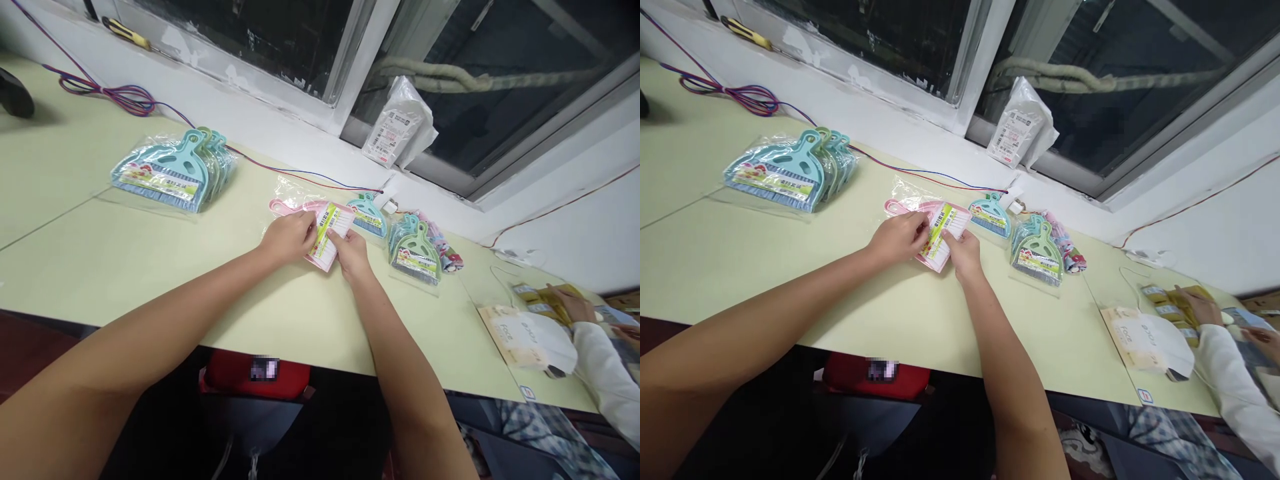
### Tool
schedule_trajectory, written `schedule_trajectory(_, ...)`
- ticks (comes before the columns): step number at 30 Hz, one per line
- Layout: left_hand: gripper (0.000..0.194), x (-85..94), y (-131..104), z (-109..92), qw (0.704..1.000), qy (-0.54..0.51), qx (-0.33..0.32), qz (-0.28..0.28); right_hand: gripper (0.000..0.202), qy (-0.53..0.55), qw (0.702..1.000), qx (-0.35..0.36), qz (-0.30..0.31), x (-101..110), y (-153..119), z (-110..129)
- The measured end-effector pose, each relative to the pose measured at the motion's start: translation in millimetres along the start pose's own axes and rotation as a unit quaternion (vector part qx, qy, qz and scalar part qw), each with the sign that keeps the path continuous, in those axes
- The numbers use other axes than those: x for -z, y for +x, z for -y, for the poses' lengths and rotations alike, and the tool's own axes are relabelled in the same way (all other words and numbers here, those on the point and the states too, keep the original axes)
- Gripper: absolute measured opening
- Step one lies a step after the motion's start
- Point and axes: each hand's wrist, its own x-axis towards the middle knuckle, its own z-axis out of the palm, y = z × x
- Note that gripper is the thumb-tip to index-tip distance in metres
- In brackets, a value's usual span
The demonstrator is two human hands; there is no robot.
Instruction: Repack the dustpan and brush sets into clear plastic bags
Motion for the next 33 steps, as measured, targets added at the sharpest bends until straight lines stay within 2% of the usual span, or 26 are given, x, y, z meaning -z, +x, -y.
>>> schedule_trajectory(2, 0.021, 7.1, 4, 6, 0.999, -0.023, -0.002, -0.04, 0.037, 0.01, 1.0, -0.002, -0.011, 2, 2, 0)
schedule_trajectory(4, 0.02, 15.5, 10, 22, 0.992, -0.037, 0.024, -0.116, 0.036, 0.017, 1.0, -0.007, -0.018, 4, 3, 0)
schedule_trajectory(6, 0.025, 21.8, 18, 45, 0.977, -0.061, 0.09, -0.185, 0.035, 0.02, 1.0, -0.01, -0.022, 7, 5, 1)
schedule_trajectory(7, 0.029, 23.5, 22, 57, 0.969, -0.085, 0.128, -0.191, 0.034, 0.021, 0.999, -0.009, -0.022, 8, 5, 1)
schedule_trajectory(8, 0.032, 24.1, 25, 68, 0.961, -0.12, 0.172, -0.183, 0.033, 0.022, 0.999, -0.008, -0.022, 8, 6, 1)
schedule_trajectory(10, 0.036, 22.5, 30, 83, 0.936, -0.218, 0.25, -0.115, 0.032, 0.024, 0.999, -0.009, -0.022, 9, 6, 0)
schedule_trajectory(12, 0.036, 19.1, 33, 87, 0.905, -0.314, 0.284, -0.046, 0.031, 0.023, 0.999, -0.012, -0.019, 10, 7, -1)
schedule_trajectory(14, 0.032, 15.5, 33, 85, 0.884, -0.369, 0.286, -0.015, 0.03, 0.02, 1.0, -0.016, -0.015, 11, 8, -1)
schedule_trajectory(21, 0.022, 6.9, 32, 81, 0.88, -0.401, 0.251, -0.046, 0.021, -0.002, 0.998, -0.053, -0.017, 12, 10, 1)
schedule_trajectory(28, 0.019, 1.7, 32, 79, 0.864, -0.427, 0.257, -0.075, 0.017, 0.011, 0.996, -0.093, -0.006, 10, 7, 6)
schedule_trajectory(33, 0.023, -3.1, 31, 78, 0.874, -0.42, 0.232, -0.074, 0.019, 0.027, 0.995, -0.096, -0.001, 12, 8, 3)
